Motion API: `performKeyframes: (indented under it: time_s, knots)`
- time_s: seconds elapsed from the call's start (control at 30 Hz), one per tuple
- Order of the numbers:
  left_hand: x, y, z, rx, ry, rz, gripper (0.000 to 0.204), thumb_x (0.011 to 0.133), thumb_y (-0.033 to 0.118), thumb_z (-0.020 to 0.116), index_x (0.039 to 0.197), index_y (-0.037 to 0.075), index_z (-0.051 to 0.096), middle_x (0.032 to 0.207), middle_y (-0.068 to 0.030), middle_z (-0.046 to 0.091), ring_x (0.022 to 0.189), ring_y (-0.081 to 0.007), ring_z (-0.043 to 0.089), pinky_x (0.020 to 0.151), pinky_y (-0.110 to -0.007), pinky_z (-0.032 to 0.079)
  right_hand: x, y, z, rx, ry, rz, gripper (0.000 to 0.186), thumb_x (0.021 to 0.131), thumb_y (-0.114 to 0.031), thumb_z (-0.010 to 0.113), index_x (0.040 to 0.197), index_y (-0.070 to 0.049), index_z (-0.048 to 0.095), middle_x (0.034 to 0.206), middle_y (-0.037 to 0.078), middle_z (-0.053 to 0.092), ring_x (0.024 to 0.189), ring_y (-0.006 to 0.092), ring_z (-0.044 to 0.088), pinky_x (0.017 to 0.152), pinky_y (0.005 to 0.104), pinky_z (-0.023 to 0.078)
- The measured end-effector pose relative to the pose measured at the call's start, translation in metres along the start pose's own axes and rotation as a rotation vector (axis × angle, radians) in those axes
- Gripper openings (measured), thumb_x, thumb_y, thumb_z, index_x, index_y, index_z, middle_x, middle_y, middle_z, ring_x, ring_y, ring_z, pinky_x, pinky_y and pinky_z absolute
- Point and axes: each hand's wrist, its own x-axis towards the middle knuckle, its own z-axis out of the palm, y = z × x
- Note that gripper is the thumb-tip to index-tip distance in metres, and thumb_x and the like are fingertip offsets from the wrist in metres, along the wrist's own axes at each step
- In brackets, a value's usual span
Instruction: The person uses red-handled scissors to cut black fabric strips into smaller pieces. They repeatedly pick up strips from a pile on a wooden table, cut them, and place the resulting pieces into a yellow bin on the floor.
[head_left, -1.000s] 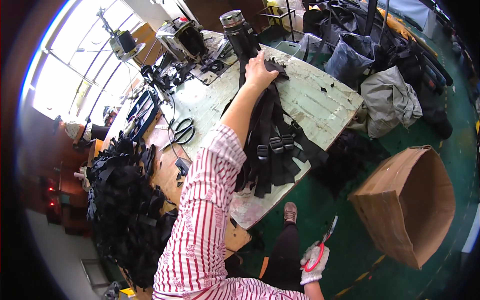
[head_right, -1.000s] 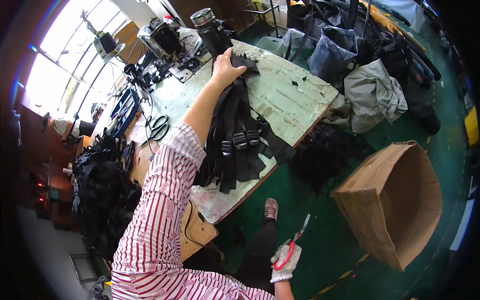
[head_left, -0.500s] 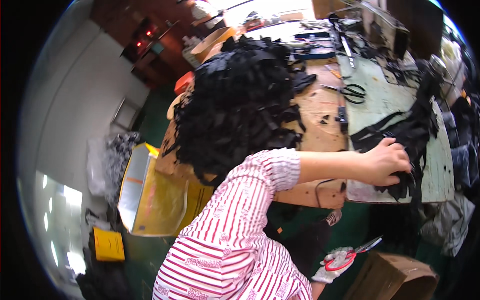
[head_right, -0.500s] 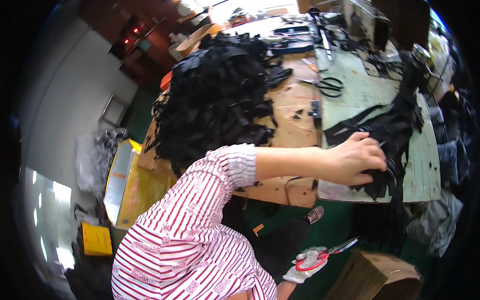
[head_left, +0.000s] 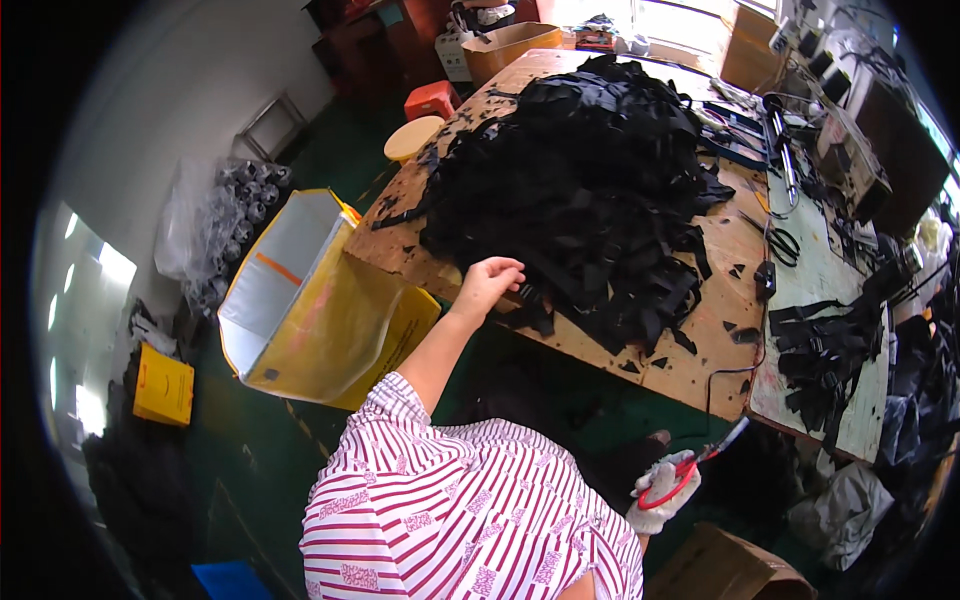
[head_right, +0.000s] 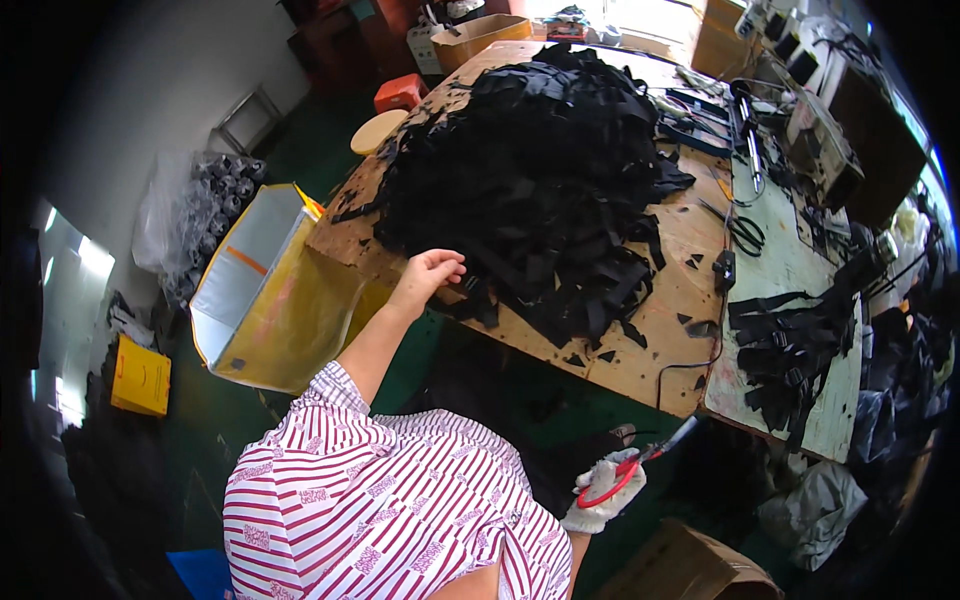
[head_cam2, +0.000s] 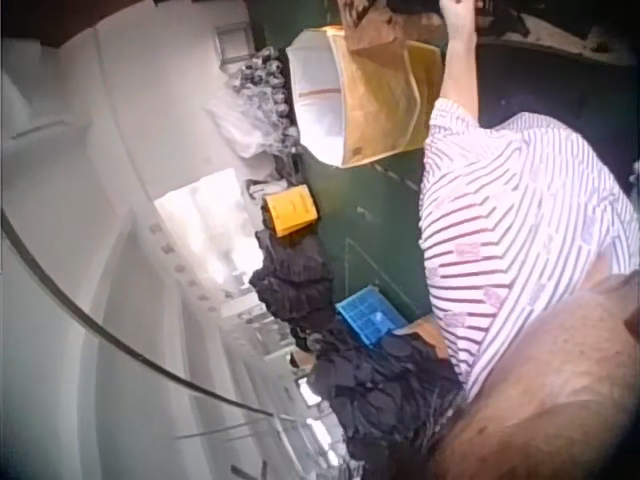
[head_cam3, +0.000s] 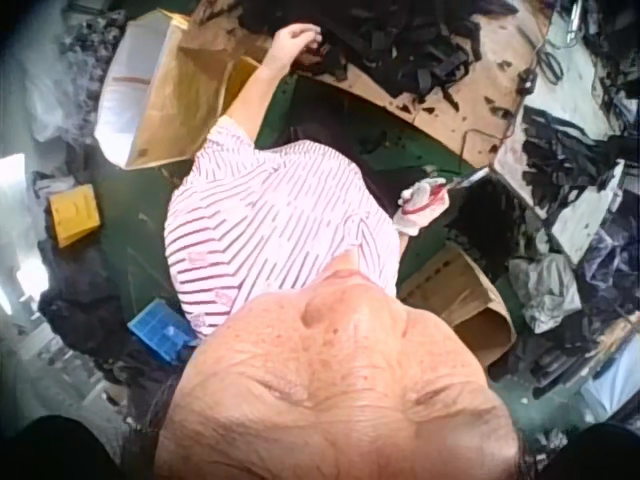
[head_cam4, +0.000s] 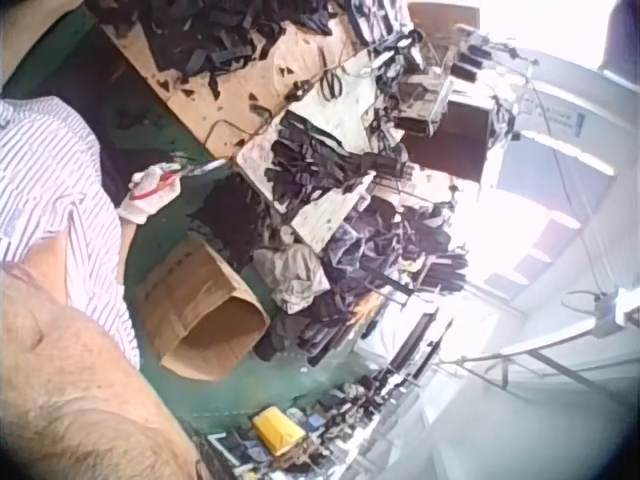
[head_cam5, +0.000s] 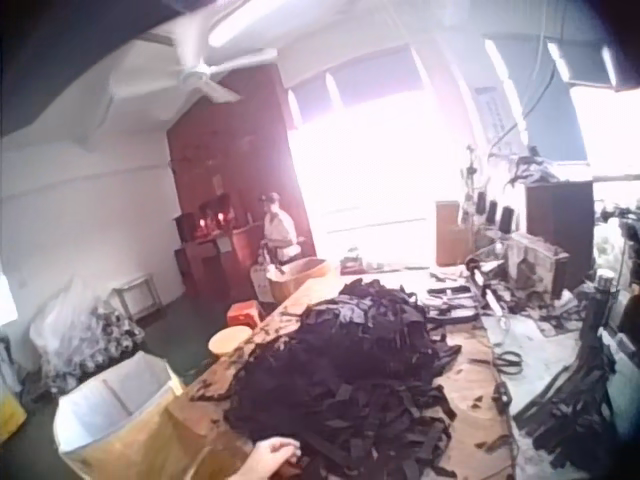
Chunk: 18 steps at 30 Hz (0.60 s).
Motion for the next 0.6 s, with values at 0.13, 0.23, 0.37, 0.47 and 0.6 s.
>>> performKeyframes:
  time_s: [0.13, 0.23, 0.37, 0.47, 0.6]
  knots:
    - [0.009, -0.026, -0.035, -0.125, 0.089, -0.047, 0.013, 0.089, 0.012, 0.058, 0.099, 0.006, 0.064, 0.084, -0.0029, 0.067, 0.069, -0.0085, 0.061, 0.064, -0.021, 0.047, -0.005, -0.005, 0.030, -0.217, -0.076, 0.135, 0.034, 0.075, -0.001, 0.055, 0.106, -0.006, 0.042, 0.082, 0.007, 0.050, 0.041, 0.0117, 0.046, 0.035, 0.0220, 0.040]
    - [0.019, -0.047, -0.039, -0.170, 0.148, -0.053, 0.012, 0.089, 0.011, 0.056, 0.098, 0.005, 0.064, 0.085, -0.0036, 0.066, 0.068, -0.0090, 0.061, 0.062, -0.021, 0.047, -0.017, -0.009, 0.061, -0.311, -0.077, 0.081, 0.022, 0.077, -0.007, 0.055, 0.096, -0.006, 0.043, 0.060, 0.003, 0.046, 0.036, 0.0108, 0.044, 0.032, 0.0214, 0.035]
    - [0.028, -0.063, -0.048, -0.318, 0.232, -0.098, 0.012, 0.089, 0.008, 0.056, 0.096, 0.004, 0.064, 0.084, -0.0049, 0.066, 0.065, -0.0100, 0.061, 0.059, -0.022, 0.047, -0.030, 0.003, 0.074, -0.457, -0.037, 0.138, 0.023, 0.077, -0.004, 0.054, 0.098, -0.005, 0.043, 0.064, 0.004, 0.048, 0.036, 0.0115, 0.044, 0.033, 0.0222, 0.036]
    - [0.050, -0.067, -0.039, -0.066, 0.316, 0.198, 0.012, 0.088, 0.004, 0.055, 0.095, 0.003, 0.065, 0.086, -0.0070, 0.065, 0.059, -0.0133, 0.061, 0.055, -0.024, 0.046, -0.040, 0.010, 0.074, -0.393, -0.057, 0.108, 0.023, 0.078, -0.004, 0.054, 0.098, -0.006, 0.043, 0.066, 0.004, 0.049, 0.037, 0.0115, 0.044, 0.033, 0.0223, 0.037]
    - [0.078, -0.068, -0.046, 0.827, 0.457, 0.660, 0.026, 0.077, 0.000, 0.059, 0.102, 0.007, 0.065, 0.106, -0.0082, 0.059, 0.095, -0.0261, 0.057, 0.077, -0.037, 0.045, -0.050, 0.007, 0.075, -0.420, -0.030, 0.106, 0.025, 0.078, -0.004, 0.054, 0.100, -0.005, 0.042, 0.068, 0.005, 0.049, 0.038, 0.0111, 0.043, 0.034, 0.0220, 0.037]
